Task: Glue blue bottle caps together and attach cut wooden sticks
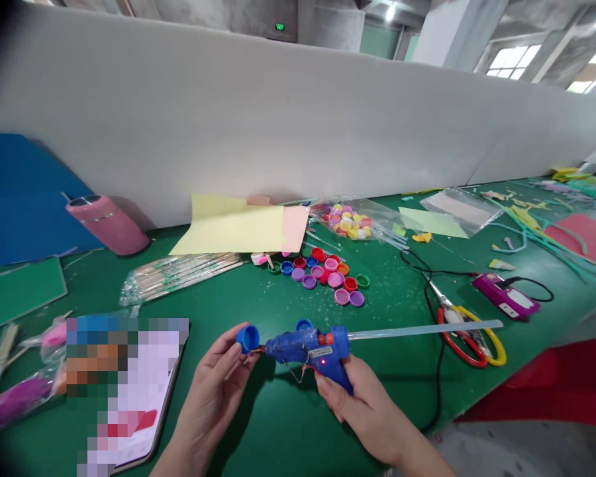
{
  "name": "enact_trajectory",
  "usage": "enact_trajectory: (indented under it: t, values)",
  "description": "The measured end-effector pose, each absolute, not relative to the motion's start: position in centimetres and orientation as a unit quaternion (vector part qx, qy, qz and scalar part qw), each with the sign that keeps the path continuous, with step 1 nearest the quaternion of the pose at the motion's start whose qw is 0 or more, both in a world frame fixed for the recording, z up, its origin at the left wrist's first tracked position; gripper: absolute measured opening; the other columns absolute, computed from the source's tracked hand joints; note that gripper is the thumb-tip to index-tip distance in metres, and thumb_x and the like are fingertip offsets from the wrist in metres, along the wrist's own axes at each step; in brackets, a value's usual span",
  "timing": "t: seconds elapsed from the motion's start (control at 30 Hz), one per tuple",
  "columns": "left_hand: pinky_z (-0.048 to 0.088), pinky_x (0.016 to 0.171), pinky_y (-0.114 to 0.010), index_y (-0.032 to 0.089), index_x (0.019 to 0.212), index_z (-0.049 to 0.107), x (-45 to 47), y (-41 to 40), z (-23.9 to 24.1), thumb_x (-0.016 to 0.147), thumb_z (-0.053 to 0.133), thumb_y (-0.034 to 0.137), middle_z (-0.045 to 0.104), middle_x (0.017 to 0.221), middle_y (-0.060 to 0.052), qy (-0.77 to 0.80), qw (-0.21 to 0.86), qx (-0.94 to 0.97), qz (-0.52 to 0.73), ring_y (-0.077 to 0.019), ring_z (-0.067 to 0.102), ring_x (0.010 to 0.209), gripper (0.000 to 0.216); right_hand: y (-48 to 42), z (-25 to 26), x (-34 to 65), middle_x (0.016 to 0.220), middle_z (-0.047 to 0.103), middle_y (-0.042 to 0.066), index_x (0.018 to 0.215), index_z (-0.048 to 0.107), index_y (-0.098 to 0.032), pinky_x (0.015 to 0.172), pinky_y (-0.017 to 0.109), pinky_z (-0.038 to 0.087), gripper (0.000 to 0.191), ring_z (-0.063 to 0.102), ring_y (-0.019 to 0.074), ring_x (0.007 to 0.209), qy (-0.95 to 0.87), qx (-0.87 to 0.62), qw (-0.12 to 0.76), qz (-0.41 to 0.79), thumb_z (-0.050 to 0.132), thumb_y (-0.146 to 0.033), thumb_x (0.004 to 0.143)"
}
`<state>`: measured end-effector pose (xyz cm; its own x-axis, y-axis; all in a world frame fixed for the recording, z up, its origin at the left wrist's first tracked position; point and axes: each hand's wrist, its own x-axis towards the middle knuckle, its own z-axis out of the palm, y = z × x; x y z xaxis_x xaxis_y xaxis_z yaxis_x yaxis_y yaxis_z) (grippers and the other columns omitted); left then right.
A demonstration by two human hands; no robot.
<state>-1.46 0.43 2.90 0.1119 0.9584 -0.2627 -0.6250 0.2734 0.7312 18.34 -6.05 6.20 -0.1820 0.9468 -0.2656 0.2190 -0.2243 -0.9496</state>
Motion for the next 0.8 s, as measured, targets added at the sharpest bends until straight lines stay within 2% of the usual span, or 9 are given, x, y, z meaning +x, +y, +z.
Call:
enact_trajectory:
  t: [0.5,0.8]
  values:
    - [0.046,0.063,-0.019,0.016,0.09,0.066,-1.39,0.44,3.2,0.065,0.068,0.018,0.063,0.078,-0.002,0.366,0.708,0.22,0.563,-0.0088,0.054,0.063,0.025,-6.03,5.55,18.57,0.065,0.042,-0.002,0.087,0.049,-0.013,0.051,0.024,0.033,0.029,0.037,0.0099,0.054,-0.517,-0.547,0.354,0.555,0.042,-0.041,0.086]
    - [0.045,0.063,-0.019,0.016,0.091,0.065,-1.48,0.29,3.01,0.067,0.067,0.018,0.062,0.078,-0.002,0.364,0.711,0.228,0.557,-0.0094,0.055,0.065,0.025,-5.97,6.4,18.23,0.06,0.039,-0.003,0.083,0.048,-0.013,0.052,0.024,0.032,0.03,0.037,0.0102,0.053,-0.532,-0.541,0.335,0.558,0.04,-0.042,0.087]
